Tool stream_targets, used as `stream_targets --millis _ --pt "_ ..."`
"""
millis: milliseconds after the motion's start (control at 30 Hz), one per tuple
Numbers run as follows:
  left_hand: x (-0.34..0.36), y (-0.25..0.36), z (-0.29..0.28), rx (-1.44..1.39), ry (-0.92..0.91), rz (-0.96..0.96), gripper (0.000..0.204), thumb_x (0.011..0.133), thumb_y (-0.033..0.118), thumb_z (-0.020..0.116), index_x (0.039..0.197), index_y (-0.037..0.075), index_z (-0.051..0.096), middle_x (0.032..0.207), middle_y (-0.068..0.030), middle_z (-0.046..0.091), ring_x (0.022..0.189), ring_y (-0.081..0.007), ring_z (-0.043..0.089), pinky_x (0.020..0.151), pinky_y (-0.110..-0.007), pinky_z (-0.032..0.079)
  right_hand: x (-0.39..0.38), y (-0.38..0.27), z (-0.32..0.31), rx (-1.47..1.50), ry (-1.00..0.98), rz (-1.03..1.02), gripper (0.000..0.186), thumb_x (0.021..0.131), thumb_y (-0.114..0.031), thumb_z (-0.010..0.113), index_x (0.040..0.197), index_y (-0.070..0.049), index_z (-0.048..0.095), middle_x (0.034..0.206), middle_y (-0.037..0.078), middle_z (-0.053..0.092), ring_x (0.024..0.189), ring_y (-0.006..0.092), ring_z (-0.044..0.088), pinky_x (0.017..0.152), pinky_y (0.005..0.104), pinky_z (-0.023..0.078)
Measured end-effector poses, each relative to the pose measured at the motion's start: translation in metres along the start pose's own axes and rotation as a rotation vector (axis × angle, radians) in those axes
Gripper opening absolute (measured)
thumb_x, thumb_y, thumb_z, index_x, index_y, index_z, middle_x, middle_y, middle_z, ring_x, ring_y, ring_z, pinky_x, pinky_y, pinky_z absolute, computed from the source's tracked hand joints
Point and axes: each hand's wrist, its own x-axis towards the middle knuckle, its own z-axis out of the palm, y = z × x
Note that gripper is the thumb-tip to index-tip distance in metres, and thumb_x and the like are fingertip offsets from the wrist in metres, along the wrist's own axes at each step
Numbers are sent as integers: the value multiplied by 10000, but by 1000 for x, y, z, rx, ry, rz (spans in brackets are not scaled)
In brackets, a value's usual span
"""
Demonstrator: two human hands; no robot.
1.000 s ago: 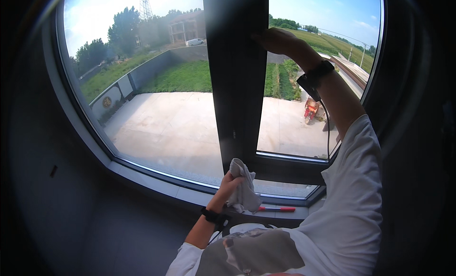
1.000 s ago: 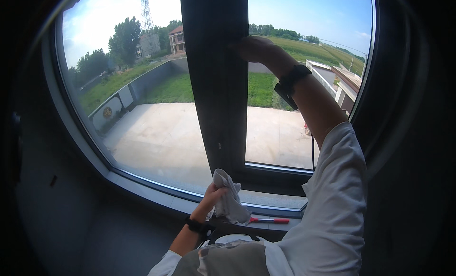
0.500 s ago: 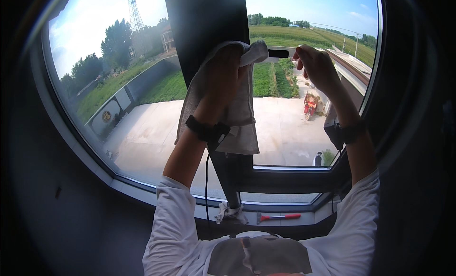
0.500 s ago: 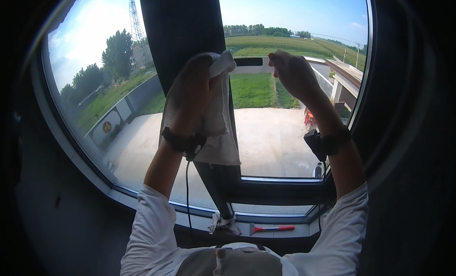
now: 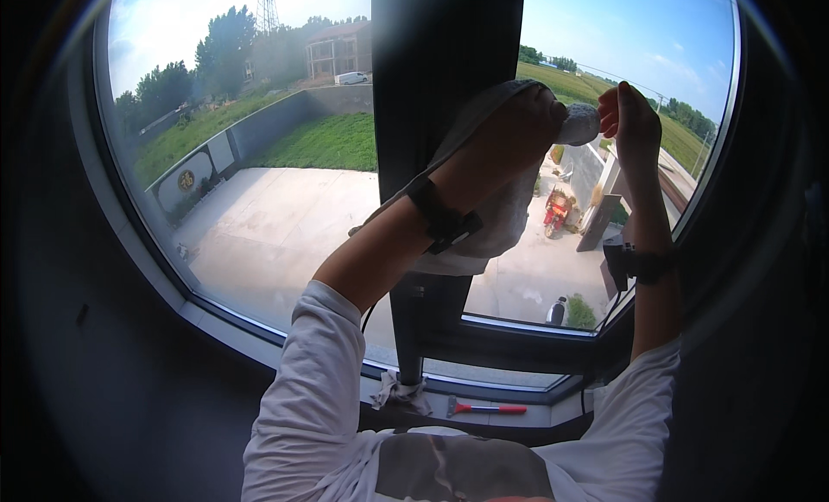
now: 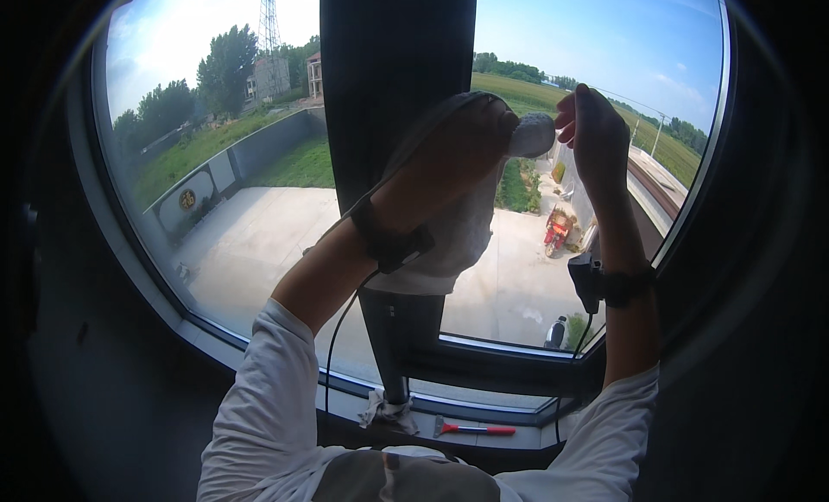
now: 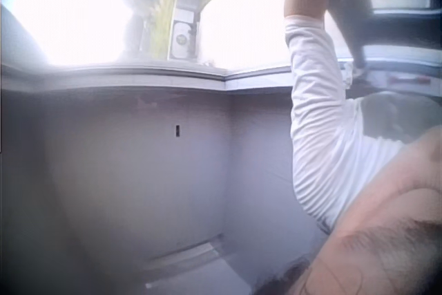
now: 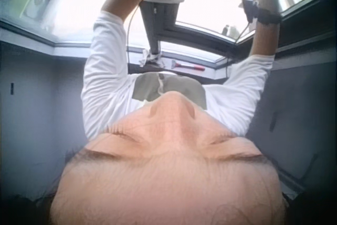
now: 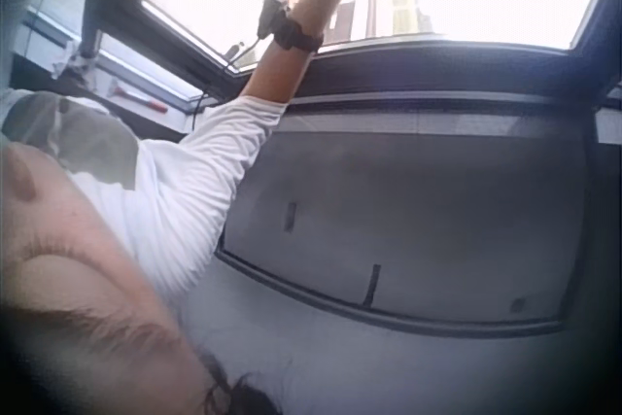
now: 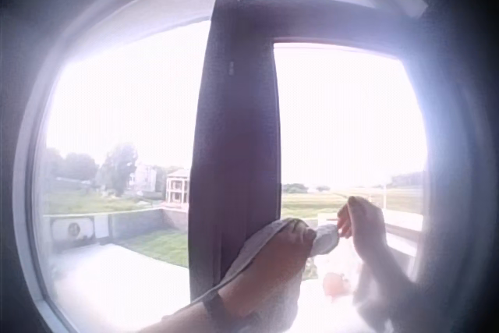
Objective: The person wipes the black window frame and glass edges using a white cloth by hand and then uses a red scraper tool on the lower tiled surface.
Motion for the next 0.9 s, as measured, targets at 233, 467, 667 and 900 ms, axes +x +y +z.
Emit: stream_targets --millis 233,467,667,900 --pt "-24 -24 2 -196 290 13 256 781 68 626 1032 51 581 955 -124 607 883 -246 622 811 -330 492 1 -24 19 -169 -146 -25 421 974 -356 389 866 -13 608 746 81 635 674 147 616 575 262 479" --pt "-62 -4 -17 130 72 -245 279 775 87 561 1053 70 550 910 -103 568 837 -246 601 739 -337 496 -35 4 -19 -225 -154 72 438 974 -392 368 915 -21 593 802 89 631 678 145 598 567 273 477" --pt "-135 29 5 -106 -108 -254 264 758 94 566 1020 75 537 911 -91 563 877 -250 578 762 -343 484 -19 6 -27 -372 -74 -250 424 949 -405 451 943 -14 617 834 115 640 742 204 624 662 325 498" --pt "-173 65 5 -335 -267 -327 379 762 113 568 1135 65 525 1014 -96 556 927 -225 571 797 -312 486 21 -54 52 -559 -863 87 517 917 -492 477 779 -29 659 593 87 606 593 191 633 678 320 515"
